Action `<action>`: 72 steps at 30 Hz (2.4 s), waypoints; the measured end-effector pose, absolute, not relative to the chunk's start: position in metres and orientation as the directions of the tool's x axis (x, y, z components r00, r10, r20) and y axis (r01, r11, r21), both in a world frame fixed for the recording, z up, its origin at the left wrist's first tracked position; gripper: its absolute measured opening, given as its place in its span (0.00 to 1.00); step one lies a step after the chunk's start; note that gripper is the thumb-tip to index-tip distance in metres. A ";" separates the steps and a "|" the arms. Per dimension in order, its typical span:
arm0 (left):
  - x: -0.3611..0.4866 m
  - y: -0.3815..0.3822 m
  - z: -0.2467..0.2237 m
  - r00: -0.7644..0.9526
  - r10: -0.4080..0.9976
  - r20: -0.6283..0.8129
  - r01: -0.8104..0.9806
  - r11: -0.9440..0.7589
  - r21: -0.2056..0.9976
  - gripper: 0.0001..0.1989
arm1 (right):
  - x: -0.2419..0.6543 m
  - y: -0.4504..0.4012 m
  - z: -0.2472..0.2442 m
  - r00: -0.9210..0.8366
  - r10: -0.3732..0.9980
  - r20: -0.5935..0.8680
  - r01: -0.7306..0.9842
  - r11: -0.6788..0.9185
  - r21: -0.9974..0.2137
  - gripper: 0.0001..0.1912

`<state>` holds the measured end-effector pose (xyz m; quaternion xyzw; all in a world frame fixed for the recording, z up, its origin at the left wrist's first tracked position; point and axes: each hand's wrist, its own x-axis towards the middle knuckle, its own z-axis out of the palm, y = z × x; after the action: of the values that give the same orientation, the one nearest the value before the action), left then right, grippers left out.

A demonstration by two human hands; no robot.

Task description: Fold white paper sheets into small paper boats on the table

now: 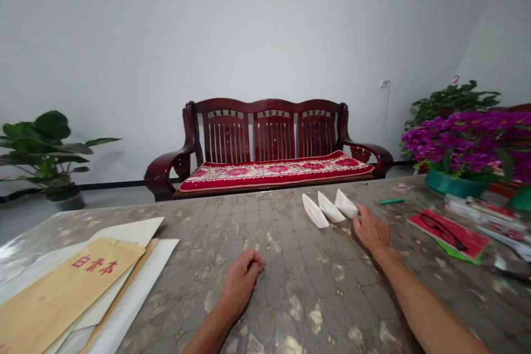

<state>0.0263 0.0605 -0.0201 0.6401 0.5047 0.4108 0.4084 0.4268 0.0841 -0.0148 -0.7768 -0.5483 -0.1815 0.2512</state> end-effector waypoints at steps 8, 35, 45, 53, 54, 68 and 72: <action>0.029 0.062 -0.024 0.151 0.981 0.124 0.293 -0.165 0.942 0.06 | 0.408 0.072 0.001 0.298 0.619 0.727 0.951 -0.128 -0.281 0.18; -0.115 0.058 0.043 -0.222 0.948 0.229 0.869 0.085 0.488 0.16 | 0.245 0.080 -0.048 -0.201 0.935 0.293 0.765 0.336 -0.549 0.18; -0.213 0.039 0.034 -0.346 0.937 0.049 0.936 0.340 0.095 0.20 | 0.243 0.082 -0.044 -0.188 0.938 0.291 0.758 0.326 -0.564 0.16; -0.230 0.045 0.028 -0.364 0.931 -0.004 0.931 0.364 0.013 0.25 | 0.244 0.082 -0.045 -0.185 0.940 0.287 0.753 0.323 -0.574 0.16; -0.231 0.045 0.029 -0.360 0.933 -0.005 0.933 0.360 0.011 0.24 | 0.243 0.081 -0.044 -0.187 0.939 0.289 0.752 0.326 -0.573 0.16; -0.257 0.033 0.041 -0.398 0.909 0.128 0.916 0.386 0.108 0.22 | 0.243 0.081 -0.045 -0.159 0.950 0.270 0.761 0.292 -0.579 0.16; -0.265 0.029 0.041 -0.410 0.888 0.208 0.911 0.387 0.146 0.30 | 0.244 0.081 -0.047 -0.175 0.948 0.266 0.747 0.304 -0.591 0.17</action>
<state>-0.2653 0.0287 0.0414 0.5409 0.8313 0.1190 -0.0480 0.2440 0.0813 -0.0468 -0.5662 -0.7484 0.1655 0.3032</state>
